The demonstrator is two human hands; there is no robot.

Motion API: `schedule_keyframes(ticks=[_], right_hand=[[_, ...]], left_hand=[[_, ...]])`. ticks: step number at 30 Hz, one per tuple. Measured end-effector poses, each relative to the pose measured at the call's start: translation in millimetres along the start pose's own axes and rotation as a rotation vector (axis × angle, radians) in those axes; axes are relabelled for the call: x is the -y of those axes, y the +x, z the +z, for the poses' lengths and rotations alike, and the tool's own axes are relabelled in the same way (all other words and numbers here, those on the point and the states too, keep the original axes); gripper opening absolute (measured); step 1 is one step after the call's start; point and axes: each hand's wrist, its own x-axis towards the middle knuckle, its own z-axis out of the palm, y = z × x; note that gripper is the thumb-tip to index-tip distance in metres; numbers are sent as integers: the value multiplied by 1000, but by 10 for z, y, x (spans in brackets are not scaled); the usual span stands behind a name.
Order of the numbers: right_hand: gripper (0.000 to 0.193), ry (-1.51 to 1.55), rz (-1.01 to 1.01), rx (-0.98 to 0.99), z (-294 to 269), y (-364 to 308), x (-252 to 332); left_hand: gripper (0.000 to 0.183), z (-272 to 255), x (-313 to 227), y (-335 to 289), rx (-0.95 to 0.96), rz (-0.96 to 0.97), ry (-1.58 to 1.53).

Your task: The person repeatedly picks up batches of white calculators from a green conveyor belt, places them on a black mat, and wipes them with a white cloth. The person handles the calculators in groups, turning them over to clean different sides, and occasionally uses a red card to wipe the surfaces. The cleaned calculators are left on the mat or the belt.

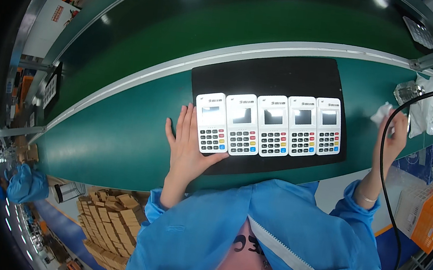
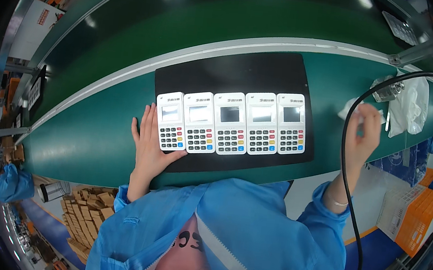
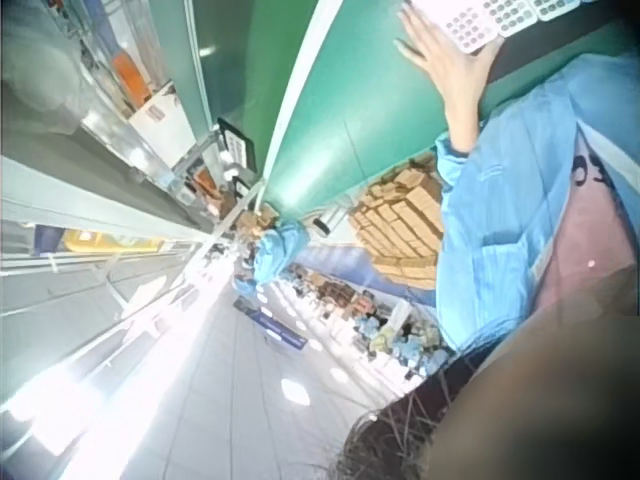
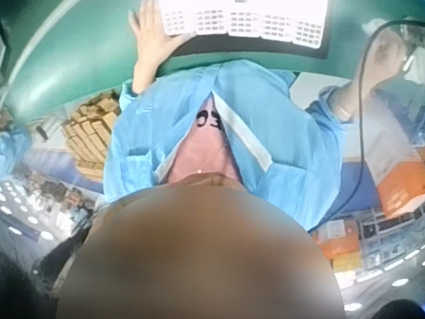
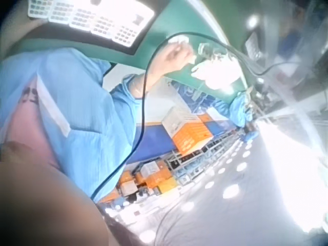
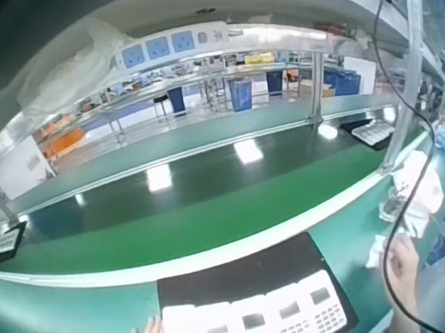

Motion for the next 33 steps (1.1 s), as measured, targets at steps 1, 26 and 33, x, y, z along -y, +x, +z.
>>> schedule_keyframes(ticks=[1,26,33], right_hand=[[18,122,26,45,146,-197,246],[34,9,-386,439,801,-332,1516],[40,294,-294,543,871,-361,1751]], left_hand=[[126,-2,-2,-10,0,-11,-12],[125,-17,-6,-7,8,-8,-63],[128,-41,-24,3,7,-17,-75]])
